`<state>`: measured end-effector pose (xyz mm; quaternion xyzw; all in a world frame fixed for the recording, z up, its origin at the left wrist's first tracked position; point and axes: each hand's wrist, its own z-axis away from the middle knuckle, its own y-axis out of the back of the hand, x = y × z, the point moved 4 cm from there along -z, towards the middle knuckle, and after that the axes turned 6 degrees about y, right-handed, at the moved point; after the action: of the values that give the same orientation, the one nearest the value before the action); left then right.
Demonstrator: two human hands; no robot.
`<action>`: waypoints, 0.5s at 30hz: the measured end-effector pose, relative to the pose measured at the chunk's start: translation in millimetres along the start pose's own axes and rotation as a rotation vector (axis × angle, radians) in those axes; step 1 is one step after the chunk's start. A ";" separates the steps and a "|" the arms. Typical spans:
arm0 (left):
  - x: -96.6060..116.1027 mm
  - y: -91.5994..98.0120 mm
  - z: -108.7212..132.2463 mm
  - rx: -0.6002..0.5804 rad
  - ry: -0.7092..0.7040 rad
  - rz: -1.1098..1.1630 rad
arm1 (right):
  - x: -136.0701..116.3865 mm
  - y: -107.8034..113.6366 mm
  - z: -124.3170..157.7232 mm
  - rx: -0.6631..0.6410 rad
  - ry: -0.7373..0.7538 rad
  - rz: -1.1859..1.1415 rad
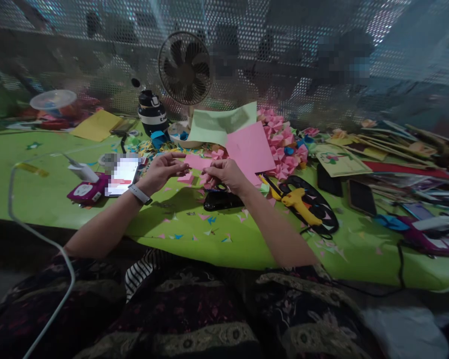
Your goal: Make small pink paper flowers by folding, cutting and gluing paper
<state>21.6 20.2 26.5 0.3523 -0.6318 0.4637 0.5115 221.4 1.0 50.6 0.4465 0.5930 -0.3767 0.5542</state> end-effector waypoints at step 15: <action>3.3 6.6 -2.7 -0.019 0.009 -0.023 | -6.6 7.1 2.8 -0.238 -0.077 0.057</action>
<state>15.6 25.0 28.3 0.3526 -0.6300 0.4533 0.5228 229.0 -0.1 57.2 0.3793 0.5987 -0.3046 0.6363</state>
